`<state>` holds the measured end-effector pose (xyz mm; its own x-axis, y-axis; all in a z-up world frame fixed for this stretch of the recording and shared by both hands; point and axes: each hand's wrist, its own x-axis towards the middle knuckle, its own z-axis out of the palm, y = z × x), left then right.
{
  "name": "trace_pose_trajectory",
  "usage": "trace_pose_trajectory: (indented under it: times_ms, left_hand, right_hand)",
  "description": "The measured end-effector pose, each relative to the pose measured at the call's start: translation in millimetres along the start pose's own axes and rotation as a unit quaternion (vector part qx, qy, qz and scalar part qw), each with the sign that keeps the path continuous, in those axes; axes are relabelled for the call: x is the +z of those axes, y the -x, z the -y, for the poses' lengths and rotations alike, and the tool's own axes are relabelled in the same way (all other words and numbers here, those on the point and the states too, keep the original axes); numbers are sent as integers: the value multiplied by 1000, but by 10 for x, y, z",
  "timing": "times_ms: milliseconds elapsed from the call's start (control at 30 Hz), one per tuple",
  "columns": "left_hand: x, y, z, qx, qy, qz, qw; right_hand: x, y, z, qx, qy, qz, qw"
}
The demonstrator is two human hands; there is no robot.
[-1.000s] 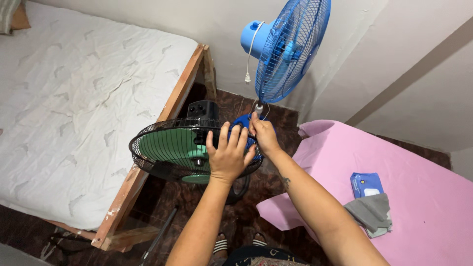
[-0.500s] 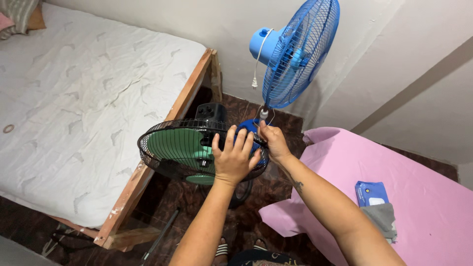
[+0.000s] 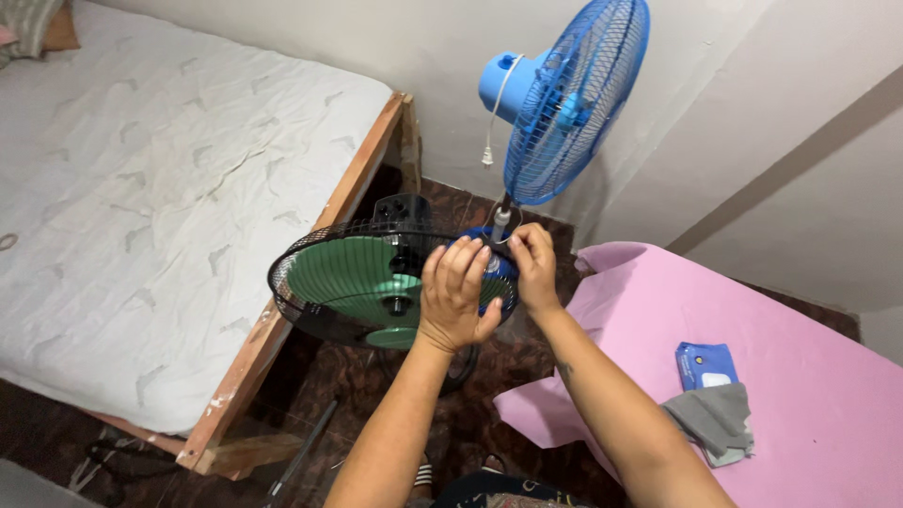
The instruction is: The person disassembles a green standing fan by removing the front grille, unscrewing the blade hub, and detaching the blades and motor housing. They place the parts on a nearby table and then wipe the motor housing with a wipe.
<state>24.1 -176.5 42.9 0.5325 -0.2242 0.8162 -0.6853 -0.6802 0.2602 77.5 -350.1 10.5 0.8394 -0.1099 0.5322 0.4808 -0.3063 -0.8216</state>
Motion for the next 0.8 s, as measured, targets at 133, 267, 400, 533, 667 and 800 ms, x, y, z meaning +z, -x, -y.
trace_pose_trajectory:
  times_ms: [133, 267, 400, 533, 667, 800]
  left_hand:
    - [-91, -38, 77, 1, 168, -54, 984]
    - [-198, 30, 82, -3, 200, -54, 978]
    - [-389, 358, 365, 15, 12, -101, 995]
    - [-787, 943, 1143, -233, -51, -227, 944]
    - [-997, 1480, 1796, -427, 208, -337, 813]
    - [-826, 1757, 1800, -474, 306, -182, 806]
  right_hand:
    - [155, 192, 518, -75, 130, 4, 989]
    - [457, 335, 737, -100, 206, -16, 973]
    - [557, 362, 680, -56, 241, -6, 969]
    - [514, 212, 532, -75, 262, -5, 962]
    - [460, -38, 343, -86, 267, -5, 960]
    - [350, -294, 91, -115, 234, 14, 965]
